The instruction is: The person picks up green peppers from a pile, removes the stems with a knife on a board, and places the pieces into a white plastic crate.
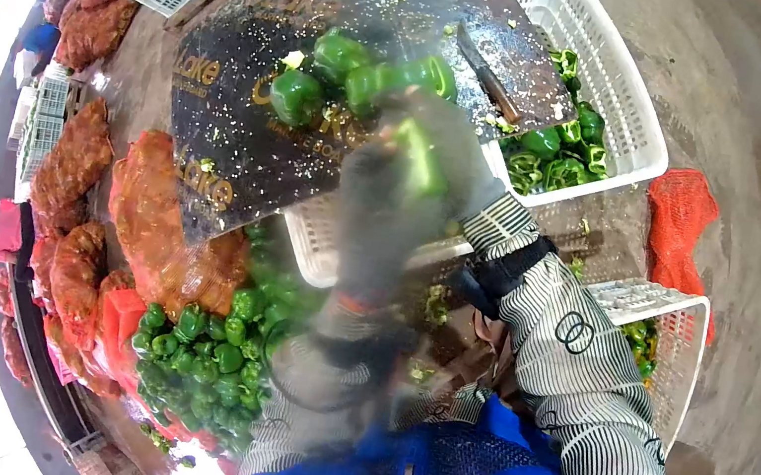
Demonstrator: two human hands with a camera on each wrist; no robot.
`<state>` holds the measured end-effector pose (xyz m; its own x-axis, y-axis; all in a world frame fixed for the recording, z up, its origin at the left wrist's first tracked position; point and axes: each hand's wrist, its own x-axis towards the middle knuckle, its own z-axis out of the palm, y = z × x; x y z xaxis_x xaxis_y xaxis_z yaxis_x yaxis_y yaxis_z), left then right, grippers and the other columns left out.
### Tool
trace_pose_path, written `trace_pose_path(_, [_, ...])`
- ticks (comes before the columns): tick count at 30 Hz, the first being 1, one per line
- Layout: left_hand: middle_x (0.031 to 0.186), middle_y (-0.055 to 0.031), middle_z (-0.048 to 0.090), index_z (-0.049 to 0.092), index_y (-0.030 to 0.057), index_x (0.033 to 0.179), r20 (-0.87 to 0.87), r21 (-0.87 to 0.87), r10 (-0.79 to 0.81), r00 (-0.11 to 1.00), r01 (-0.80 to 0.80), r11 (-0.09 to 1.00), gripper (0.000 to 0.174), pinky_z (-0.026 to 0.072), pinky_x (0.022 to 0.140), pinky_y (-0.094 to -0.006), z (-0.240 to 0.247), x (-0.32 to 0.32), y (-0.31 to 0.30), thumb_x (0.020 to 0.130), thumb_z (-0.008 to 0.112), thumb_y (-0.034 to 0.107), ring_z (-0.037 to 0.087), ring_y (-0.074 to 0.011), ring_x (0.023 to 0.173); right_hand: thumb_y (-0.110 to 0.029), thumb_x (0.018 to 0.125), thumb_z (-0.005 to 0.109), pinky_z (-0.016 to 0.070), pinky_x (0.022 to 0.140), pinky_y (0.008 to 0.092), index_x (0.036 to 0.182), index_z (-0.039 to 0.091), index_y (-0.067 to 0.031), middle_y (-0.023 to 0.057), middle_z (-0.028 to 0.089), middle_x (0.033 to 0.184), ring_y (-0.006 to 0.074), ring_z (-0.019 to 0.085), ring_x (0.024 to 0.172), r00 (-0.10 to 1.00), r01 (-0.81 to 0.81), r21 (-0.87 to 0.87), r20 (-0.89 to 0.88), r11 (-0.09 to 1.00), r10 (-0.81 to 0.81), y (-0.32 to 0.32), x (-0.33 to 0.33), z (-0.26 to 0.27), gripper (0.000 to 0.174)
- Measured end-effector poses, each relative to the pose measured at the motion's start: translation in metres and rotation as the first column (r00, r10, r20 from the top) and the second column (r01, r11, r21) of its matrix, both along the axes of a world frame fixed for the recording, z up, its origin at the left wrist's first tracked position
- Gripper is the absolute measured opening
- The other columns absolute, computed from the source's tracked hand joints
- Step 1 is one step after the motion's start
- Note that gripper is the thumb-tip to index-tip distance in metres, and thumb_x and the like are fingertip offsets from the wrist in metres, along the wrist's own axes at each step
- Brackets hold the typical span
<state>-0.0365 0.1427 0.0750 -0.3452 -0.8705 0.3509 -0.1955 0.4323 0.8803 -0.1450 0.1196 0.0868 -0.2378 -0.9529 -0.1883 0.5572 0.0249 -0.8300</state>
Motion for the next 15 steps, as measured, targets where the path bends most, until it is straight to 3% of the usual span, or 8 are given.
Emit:
trace_pose_path(1, [0.114, -0.0080, 0.062, 0.046, 0.0033, 0.126, -0.134, 0.173, 0.004, 0.991, 0.019, 0.985, 0.060, 0.0545, 0.082, -0.0260, -0.001, 0.005, 0.002, 0.075, 0.074, -0.008, 0.062, -0.0152, 0.100, -0.033, 0.100, 0.048, 0.0500, 0.068, 0.0277, 0.105, 0.058, -0.0052, 0.0051, 0.064, 0.088, 0.0143, 0.060, 0.075, 0.907, 0.293, -0.038, -0.307, 0.955, -0.290, -0.006, 0.031, -0.006, 0.030])
trace_pose_path(2, [0.114, -0.0084, 0.062, 0.045, 0.0032, 0.128, -0.260, 0.334, 0.032, 0.965, 0.059, 0.941, 0.061, 0.0553, 0.079, -0.0257, -0.002, 0.010, 0.003, 0.075, 0.073, -0.009, 0.062, -0.0156, 0.099, -0.035, 0.100, 0.047, 0.0492, 0.065, 0.0267, 0.106, 0.057, -0.0061, 0.0035, 0.063, 0.085, 0.0132, 0.059, 0.072, 0.646, 0.529, -0.167, -0.556, 0.832, -0.523, -0.010, 0.049, -0.007, 0.032])
trace_pose_path(3, [0.113, -0.0069, 0.062, 0.048, 0.0039, 0.128, -0.312, 0.365, 0.035, 0.949, 0.085, 0.927, 0.059, 0.0558, 0.075, -0.0253, -0.004, 0.014, 0.001, 0.075, 0.071, -0.010, 0.062, -0.0143, 0.096, -0.035, 0.100, 0.047, 0.0492, 0.065, 0.0267, 0.106, 0.057, -0.0061, 0.0035, 0.063, 0.085, 0.0132, 0.059, 0.072, 0.648, 0.518, -0.168, -0.562, 0.838, -0.514, -0.011, 0.043, -0.011, 0.032])
trace_pose_path(5, [0.110, -0.0045, 0.062, 0.050, 0.0040, 0.126, -0.236, 0.434, 0.042, 0.971, 0.067, 0.898, 0.057, 0.0546, 0.076, -0.0243, 0.011, 0.026, 0.001, 0.075, 0.071, -0.010, 0.061, -0.0125, 0.094, -0.026, 0.101, 0.047, 0.0523, 0.076, 0.0313, 0.111, 0.062, -0.0061, 0.0087, 0.064, 0.101, 0.0163, 0.062, 0.087, 0.956, 0.011, 0.021, -0.294, 1.000, -0.004, -0.010, 0.005, -0.011, 0.027])
trace_pose_path(6, [0.106, -0.0020, 0.061, 0.052, 0.0041, 0.123, -0.153, 0.503, 0.026, 0.988, 0.056, 0.863, 0.054, 0.0534, 0.077, -0.0233, 0.019, 0.033, 0.001, 0.075, 0.071, -0.010, 0.059, -0.0106, 0.093, -0.022, 0.101, 0.047, 0.0539, 0.082, 0.0336, 0.114, 0.064, -0.0061, 0.0114, 0.065, 0.108, 0.0179, 0.063, 0.094, 0.954, -0.272, 0.056, -0.116, 0.961, 0.277, -0.011, -0.001, -0.006, 0.027])
trace_pose_path(8, [0.098, 0.0030, 0.057, 0.055, 0.0048, 0.120, -0.148, 0.345, 0.018, 0.989, 0.035, 0.938, 0.051, 0.0500, 0.078, -0.0212, 0.020, 0.047, -0.001, 0.074, 0.071, -0.011, 0.054, -0.0072, 0.088, -0.020, 0.100, 0.047, 0.0533, 0.087, 0.0326, 0.120, 0.062, -0.0080, 0.0097, 0.065, 0.112, 0.0198, 0.063, 0.100, 0.885, -0.302, 0.097, -0.341, 0.948, 0.316, -0.010, 0.013, -0.002, 0.028])
trace_pose_path(10, [0.101, 0.0024, 0.057, 0.056, 0.0050, 0.122, -0.011, 0.369, -0.064, 0.998, 0.063, 0.927, 0.053, 0.0488, 0.082, -0.0216, 0.023, 0.059, -0.003, 0.074, 0.072, -0.011, 0.054, -0.0067, 0.091, -0.021, 0.099, 0.048, 0.0517, 0.091, 0.0316, 0.125, 0.059, -0.0093, 0.0092, 0.065, 0.114, 0.0214, 0.062, 0.105, 0.799, -0.313, -0.343, -0.599, 0.885, 0.050, -0.010, 0.021, -0.022, 0.031])
trace_pose_path(15, [0.109, -0.0036, 0.062, 0.060, 0.0040, 0.110, -0.011, 0.449, 0.013, 1.000, -0.006, 0.894, 0.037, 0.0488, 0.093, -0.0293, 0.038, 0.068, 0.013, 0.076, 0.073, -0.005, 0.060, -0.0153, 0.100, -0.016, 0.097, 0.050, 0.0488, 0.098, 0.0350, 0.120, 0.063, -0.0100, 0.0120, 0.060, 0.123, 0.0210, 0.059, 0.111, 0.541, -0.501, -0.120, -0.817, 0.857, 0.202, -0.005, 0.030, -0.004, 0.027])
